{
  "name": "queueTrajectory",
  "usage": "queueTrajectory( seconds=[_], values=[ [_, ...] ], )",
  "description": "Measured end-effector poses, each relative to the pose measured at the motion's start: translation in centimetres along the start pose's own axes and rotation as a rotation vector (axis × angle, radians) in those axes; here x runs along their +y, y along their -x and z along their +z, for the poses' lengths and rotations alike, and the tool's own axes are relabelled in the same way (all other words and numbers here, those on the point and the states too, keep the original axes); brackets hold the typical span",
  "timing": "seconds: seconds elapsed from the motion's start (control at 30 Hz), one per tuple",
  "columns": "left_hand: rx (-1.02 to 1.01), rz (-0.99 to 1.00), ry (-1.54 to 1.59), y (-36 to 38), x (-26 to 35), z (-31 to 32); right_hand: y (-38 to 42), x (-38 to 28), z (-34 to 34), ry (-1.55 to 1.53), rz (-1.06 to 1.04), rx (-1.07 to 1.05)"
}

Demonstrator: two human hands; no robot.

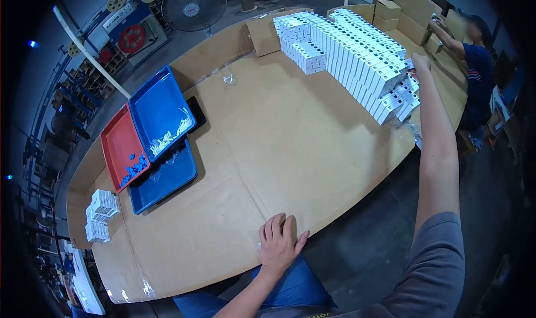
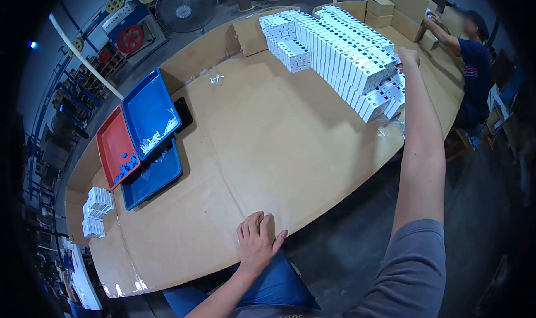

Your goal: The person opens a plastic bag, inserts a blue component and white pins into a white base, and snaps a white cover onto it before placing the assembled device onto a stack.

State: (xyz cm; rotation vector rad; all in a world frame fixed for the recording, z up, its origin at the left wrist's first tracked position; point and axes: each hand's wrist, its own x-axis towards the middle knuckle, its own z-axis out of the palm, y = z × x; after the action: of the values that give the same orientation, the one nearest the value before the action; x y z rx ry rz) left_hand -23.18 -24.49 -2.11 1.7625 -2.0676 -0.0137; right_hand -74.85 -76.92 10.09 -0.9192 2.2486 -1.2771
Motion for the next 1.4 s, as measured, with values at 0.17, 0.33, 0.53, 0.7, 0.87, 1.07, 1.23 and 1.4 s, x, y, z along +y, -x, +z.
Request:
queueTrajectory(
  seconds=[0.17, 0.33, 0.53, 0.7, 0.87, 1.07, 1.23, 1.4],
  values=[
    [-0.010, -0.001, -0.020, 0.0, -0.1, 0.2, -2.2, -0.5, 1.9, 0.210, -0.024, -0.080],
    [-0.019, 0.001, -0.039, 0.0, -0.1, 0.2, -3.3, 1.0, 2.5, 0.023, -0.046, -0.172],
    [-0.009, 0.004, -0.037, 0.0, -0.1, 0.3, -1.1, 2.3, 0.5, -0.031, -0.076, -0.295],
    [0.014, 0.009, -0.026, 0.2, -0.1, 0.6, -0.8, 3.7, 0.5, -0.136, -0.081, -0.264],
    [0.033, 0.008, -0.011, 0.3, -0.2, 0.5, -0.9, 4.2, -0.1, -0.147, -0.052, -0.204],
    [0.046, 0.008, -0.004, 0.3, -0.1, 0.5, -1.2, 3.5, -0.3, -0.163, -0.127, -0.191],
    [0.044, 0.015, -0.024, 0.3, -0.1, 0.4, -0.5, 3.1, 0.8, -0.363, -0.184, -0.291],
    [0.039, 0.017, -0.031, 0.3, 0.0, 0.4, -3.5, 3.9, 1.4, -0.222, -0.221, -0.353]
  ],
)
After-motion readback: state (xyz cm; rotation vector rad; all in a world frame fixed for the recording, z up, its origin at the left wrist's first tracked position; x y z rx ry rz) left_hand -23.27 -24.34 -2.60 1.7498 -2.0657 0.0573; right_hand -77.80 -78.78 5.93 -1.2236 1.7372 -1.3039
